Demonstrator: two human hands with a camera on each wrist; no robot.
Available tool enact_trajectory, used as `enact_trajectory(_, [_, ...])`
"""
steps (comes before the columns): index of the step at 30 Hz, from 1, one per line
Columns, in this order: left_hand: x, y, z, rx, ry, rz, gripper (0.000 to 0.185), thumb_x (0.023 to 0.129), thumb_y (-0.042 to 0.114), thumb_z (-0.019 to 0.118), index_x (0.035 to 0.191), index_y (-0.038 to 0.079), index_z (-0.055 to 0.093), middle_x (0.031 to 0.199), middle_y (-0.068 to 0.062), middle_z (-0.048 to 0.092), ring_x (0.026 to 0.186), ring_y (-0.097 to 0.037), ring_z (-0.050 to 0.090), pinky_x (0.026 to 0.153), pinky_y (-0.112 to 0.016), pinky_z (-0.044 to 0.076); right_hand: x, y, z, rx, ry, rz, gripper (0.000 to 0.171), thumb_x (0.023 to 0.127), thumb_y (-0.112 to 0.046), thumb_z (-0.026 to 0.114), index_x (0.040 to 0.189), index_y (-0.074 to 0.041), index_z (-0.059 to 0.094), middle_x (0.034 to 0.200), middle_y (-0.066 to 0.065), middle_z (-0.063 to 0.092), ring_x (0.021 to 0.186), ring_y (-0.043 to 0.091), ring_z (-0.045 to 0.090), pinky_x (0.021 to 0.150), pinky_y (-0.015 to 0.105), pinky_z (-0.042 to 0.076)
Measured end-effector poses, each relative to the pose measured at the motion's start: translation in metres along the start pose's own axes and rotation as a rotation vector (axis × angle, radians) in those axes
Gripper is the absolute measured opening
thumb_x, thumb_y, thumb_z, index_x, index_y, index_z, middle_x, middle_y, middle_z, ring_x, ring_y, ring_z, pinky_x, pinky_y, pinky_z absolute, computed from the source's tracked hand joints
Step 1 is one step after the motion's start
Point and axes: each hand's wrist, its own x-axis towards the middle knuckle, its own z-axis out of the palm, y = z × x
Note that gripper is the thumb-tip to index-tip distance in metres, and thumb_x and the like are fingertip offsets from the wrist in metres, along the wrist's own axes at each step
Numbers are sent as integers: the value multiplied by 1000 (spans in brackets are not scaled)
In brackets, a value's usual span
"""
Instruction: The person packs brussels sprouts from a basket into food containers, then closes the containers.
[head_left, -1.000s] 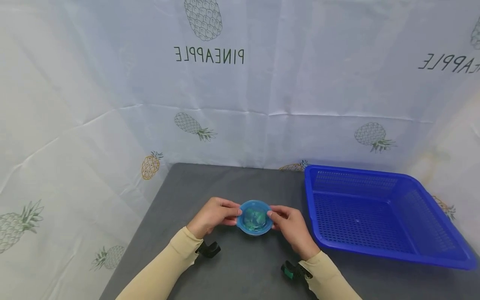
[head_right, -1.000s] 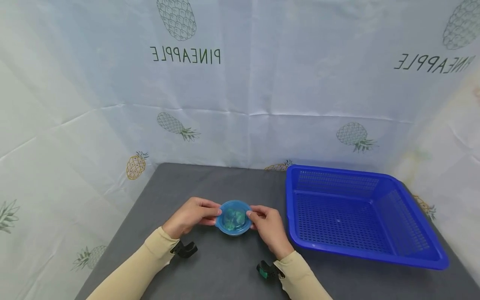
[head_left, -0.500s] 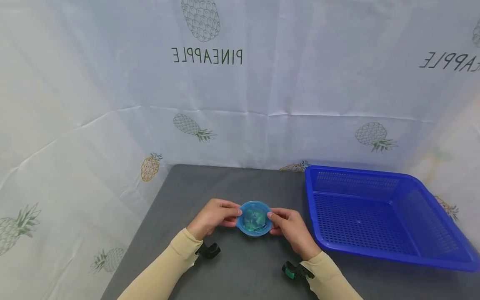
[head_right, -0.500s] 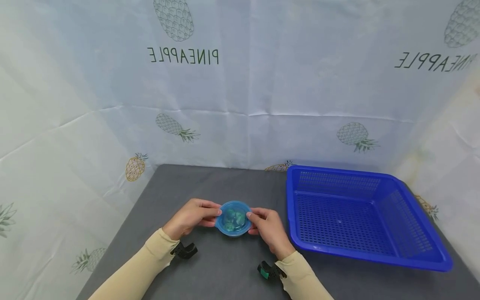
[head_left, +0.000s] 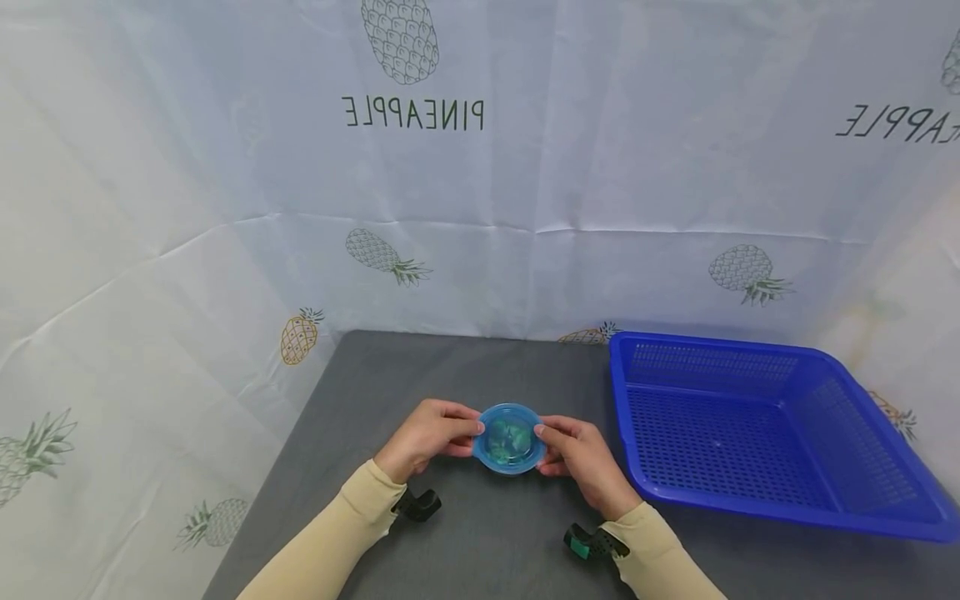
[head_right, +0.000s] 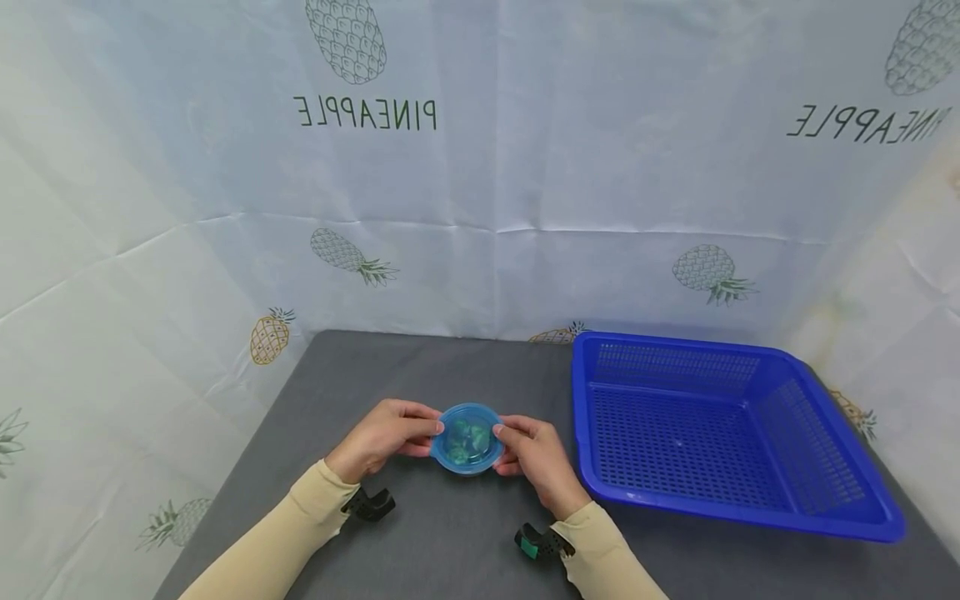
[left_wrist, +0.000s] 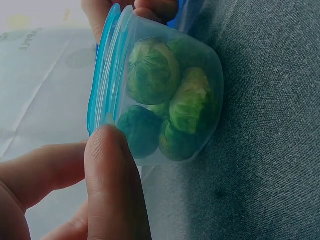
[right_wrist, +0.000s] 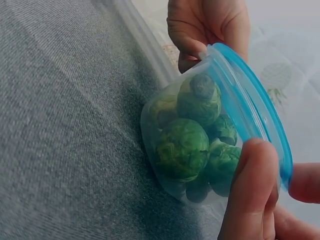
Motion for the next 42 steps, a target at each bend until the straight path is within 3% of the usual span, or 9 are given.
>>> enact_trajectory(4, [1, -1, 0, -6, -3, -6, 38, 98, 21, 82, 128, -2, 76, 97, -9, 78, 76, -12, 72, 81, -38, 69, 1, 1, -3, 17, -45, -3, 47, 109, -19, 66, 146, 9, 59, 91, 0, 73, 74, 12, 69, 71, 25, 66])
enact_trajectory(16, [3, -3, 2, -4, 1, -4, 36, 98, 19, 81, 125, -3, 76, 92, -9, 75, 75, -12, 70, 80, -37, 70, 3, 3, -4, 8, -30, -22, 44, 108, -17, 67, 144, 7, 63, 89, 1, 72, 72, 12, 68, 71, 25, 66])
enact_trajectory(25, [4, -3, 2, 13, -1, -8, 29, 98, 19, 80, 118, -3, 77, 89, -8, 73, 75, -13, 70, 78, -36, 70, 3, 6, -7, 25, -90, -22, 49, 109, -20, 66, 148, 8, 58, 90, 0, 73, 72, 10, 70, 71, 25, 67])
enact_trajectory(36, [5, -3, 2, 36, -3, -5, 31, 98, 20, 81, 118, -4, 76, 89, -10, 74, 74, -13, 71, 79, -38, 70, 5, 8, -6, 23, -72, -68, 46, 107, -16, 68, 146, 8, 62, 87, 2, 74, 69, 9, 70, 69, 24, 66])
enact_trajectory(42, [3, 0, 3, 81, 3, 3, 31, 99, 20, 81, 119, -4, 76, 88, -10, 76, 73, -13, 72, 79, -39, 70, 5, 9, -2, 33, 0, -68, 42, 105, -11, 70, 143, 7, 66, 84, 3, 71, 64, 10, 67, 65, 23, 65])
